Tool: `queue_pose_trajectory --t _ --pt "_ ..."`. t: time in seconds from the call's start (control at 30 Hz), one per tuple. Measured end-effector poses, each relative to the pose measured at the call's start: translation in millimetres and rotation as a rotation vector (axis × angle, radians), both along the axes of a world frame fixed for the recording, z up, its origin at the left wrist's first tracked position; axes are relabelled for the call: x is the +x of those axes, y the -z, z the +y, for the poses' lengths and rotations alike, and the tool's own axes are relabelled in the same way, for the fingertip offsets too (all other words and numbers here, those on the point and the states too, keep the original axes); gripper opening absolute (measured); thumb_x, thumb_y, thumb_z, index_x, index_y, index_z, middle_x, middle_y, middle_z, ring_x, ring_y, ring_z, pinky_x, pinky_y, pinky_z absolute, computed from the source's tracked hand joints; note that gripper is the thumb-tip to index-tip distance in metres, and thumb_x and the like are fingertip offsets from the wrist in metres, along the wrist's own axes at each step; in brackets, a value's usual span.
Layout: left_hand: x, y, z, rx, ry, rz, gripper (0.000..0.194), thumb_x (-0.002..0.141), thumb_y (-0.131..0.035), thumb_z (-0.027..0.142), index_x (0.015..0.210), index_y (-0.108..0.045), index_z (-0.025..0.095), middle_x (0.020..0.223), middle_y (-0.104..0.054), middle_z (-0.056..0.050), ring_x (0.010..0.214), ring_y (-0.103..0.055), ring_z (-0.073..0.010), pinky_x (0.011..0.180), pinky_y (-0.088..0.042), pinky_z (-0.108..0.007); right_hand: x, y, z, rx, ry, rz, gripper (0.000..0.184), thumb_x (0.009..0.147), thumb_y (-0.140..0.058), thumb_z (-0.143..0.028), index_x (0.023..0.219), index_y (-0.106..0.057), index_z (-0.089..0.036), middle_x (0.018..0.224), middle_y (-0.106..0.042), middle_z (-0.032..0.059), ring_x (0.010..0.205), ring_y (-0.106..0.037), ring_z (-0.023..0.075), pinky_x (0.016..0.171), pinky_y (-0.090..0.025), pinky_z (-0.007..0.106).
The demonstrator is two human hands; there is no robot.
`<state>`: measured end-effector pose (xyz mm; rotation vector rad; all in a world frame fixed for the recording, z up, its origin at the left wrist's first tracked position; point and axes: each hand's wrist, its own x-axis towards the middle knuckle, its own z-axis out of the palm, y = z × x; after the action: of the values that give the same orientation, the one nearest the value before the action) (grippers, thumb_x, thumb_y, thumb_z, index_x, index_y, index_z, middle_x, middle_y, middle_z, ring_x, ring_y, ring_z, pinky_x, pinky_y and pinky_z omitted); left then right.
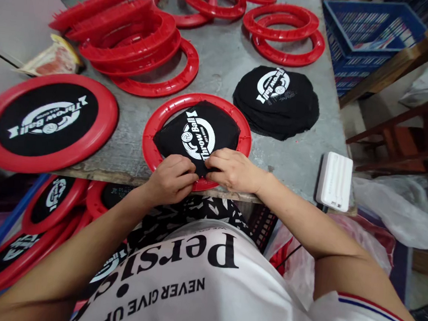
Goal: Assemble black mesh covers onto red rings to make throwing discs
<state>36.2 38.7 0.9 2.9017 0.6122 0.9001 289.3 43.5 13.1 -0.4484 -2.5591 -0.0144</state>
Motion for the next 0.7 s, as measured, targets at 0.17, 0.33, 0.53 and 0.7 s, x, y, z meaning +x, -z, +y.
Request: queue_pose_trajectory --t 0.17,0.33,0.53,0.7 --pt "-4.7 -7.7 4.1 -0.173 -0.074 -0.235 0.013 0.085 -0.057 0.015 0.093 -0.067 0.018 0.091 -0.067 -0.007 0.086 -0.062 -0.021 0.078 -0.051 -0.038 15.1 -10.4 -18.1 -0.089 0.196 0.141 0.013 0.097 -0.057 -0.024 0.103 -0.068 -0.02 0.1 -0.067 0.0091 0.09 -0.061 0.0219 0.078 -0.054 0.039" --pt "-28.8 -19.9 43.5 -0.24 -0.433 -0.18 0.018 0.092 -0.054 0.021 0.095 -0.071 0.018 0.11 -0.071 -0.011 0.106 -0.065 -0.0257 0.098 -0.049 -0.046 26.5 4.3 -34.7 -0.155 0.464 0.167 0.011 0.097 -0.058 -0.024 0.101 -0.066 -0.019 0.095 -0.07 0.0099 0.084 -0.061 0.0231 0.074 -0.053 0.04" --pt "-73.5 -17.7 62.1 -0.361 -0.504 0.161 0.037 0.098 -0.049 0.041 0.111 -0.071 0.016 0.137 -0.063 -0.015 0.124 -0.061 -0.033 0.105 -0.047 -0.052 25.6 20.2 -29.5 -0.274 0.658 0.111 0.018 0.1 -0.055 -0.031 0.1 -0.067 -0.017 0.102 -0.07 0.0124 0.091 -0.061 0.0259 0.081 -0.054 0.043" --pt "-80.7 -16.4 3.8 -0.315 -0.52 0.127 0.042 0.102 -0.045 0.046 0.115 -0.07 0.014 0.124 -0.072 -0.014 0.116 -0.067 -0.0298 0.099 -0.053 -0.046 36.6 24.2 6.1 -0.31 0.731 0.115 0.013 0.094 -0.056 -0.021 0.097 -0.068 -0.018 0.119 -0.065 0.0144 0.107 -0.058 0.0289 0.092 -0.052 0.047"
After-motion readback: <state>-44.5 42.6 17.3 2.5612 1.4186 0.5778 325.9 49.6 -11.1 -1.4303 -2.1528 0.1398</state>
